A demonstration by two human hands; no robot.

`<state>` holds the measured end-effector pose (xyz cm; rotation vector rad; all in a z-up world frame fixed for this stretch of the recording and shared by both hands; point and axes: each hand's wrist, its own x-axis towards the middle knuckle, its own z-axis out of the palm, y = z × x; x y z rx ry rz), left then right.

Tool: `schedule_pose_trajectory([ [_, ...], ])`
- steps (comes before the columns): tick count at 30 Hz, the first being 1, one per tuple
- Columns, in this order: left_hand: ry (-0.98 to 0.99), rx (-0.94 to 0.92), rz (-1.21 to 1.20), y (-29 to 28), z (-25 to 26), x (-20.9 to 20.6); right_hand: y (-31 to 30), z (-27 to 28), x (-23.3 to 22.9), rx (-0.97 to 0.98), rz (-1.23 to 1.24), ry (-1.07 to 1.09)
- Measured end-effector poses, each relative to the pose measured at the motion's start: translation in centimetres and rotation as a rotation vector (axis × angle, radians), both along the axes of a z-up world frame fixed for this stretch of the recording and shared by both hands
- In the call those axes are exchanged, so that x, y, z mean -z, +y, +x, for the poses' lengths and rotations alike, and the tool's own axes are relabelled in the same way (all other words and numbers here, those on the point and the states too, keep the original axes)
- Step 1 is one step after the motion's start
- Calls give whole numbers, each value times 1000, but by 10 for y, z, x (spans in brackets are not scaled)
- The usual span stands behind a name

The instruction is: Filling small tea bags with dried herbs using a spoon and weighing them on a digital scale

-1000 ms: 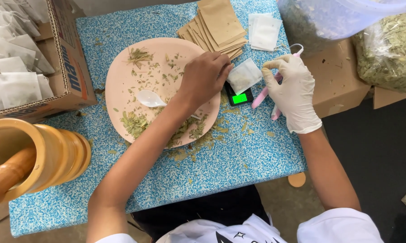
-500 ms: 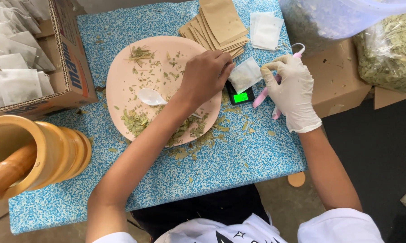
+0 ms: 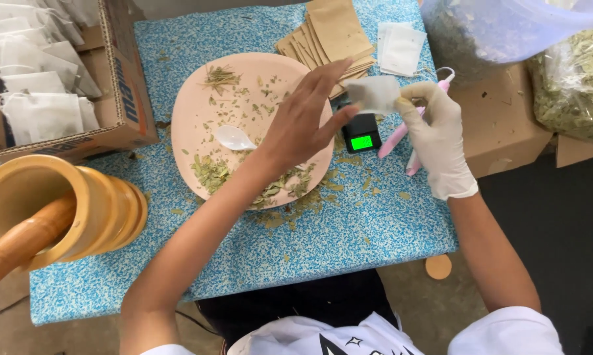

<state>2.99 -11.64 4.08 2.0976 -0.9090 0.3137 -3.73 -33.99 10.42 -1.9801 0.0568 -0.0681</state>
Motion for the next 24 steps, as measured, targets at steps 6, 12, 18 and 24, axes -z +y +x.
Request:
schedule_pose_trajectory([
  [6,318,170,-208,43,-22,-7,-1,22,38,-424,-1,-331],
  [12,581,146,-455,83,-34,4,54,35,34,-503,117,-297],
  [18,640,-2,-568,129,-43,13,95,55,75,-379,24,-402],
  [24,575,-93,-584,146,-37,27,104,31,84,-475,-470,-612],
])
